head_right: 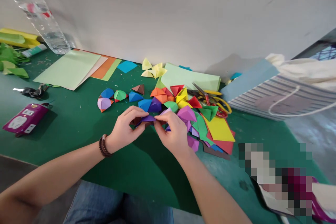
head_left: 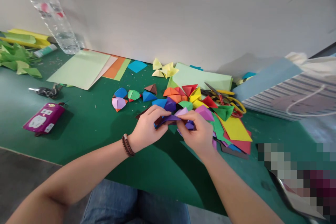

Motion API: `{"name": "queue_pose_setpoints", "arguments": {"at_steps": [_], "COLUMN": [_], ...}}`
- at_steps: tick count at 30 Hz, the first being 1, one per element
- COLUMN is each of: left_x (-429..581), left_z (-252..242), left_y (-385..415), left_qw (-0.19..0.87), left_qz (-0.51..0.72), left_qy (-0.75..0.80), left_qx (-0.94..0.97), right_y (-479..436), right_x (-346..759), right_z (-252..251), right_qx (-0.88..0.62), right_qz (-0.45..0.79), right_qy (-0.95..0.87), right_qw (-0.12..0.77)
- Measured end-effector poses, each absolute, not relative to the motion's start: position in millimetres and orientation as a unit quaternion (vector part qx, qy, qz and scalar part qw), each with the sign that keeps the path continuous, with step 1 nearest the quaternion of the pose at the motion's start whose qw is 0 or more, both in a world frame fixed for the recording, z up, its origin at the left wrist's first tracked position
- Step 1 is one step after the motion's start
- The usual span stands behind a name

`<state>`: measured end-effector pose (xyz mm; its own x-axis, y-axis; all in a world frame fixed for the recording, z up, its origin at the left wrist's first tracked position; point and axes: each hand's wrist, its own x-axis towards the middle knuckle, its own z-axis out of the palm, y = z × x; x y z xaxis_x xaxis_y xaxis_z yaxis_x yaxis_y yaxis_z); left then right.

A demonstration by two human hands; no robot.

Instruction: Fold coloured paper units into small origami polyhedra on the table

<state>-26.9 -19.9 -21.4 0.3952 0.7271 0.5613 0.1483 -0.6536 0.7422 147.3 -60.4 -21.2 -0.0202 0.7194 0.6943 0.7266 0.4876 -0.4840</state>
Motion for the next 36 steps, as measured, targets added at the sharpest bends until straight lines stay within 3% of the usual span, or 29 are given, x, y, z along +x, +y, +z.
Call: {"name": "queue_pose_setpoints", "arguments": {"at_steps": [11, 20, 29, 36], "left_x": [-28.7, -21.8, -18.4, -18.0], "left_z": [-21.6, -24.4, -27.3, -25.9], "left_y": [-21.9, -16.9, -14.3, -14.3], "left_qw": [0.272, 0.411, 0.581, 0.538], "left_qz": [0.475, 0.342, 0.243, 0.257], "left_qy": [0.262, 0.387, 0.404, 0.381], "left_qx": [0.795, 0.752, 0.663, 0.706], "right_y": [-63.7, -60.7, -59.5, -56.9], "right_x": [145.7, 142.5, 145.7, 149.9], "right_z": [-18.6, -10.6, -3.9, -7.7], "right_qx": [-0.508, -0.603, -0.624, -0.622], "right_qz": [-0.029, 0.165, 0.322, 0.357], "right_qy": [-0.714, -0.69, -0.628, -0.612], "right_qw": [0.481, 0.365, 0.336, 0.334]}}
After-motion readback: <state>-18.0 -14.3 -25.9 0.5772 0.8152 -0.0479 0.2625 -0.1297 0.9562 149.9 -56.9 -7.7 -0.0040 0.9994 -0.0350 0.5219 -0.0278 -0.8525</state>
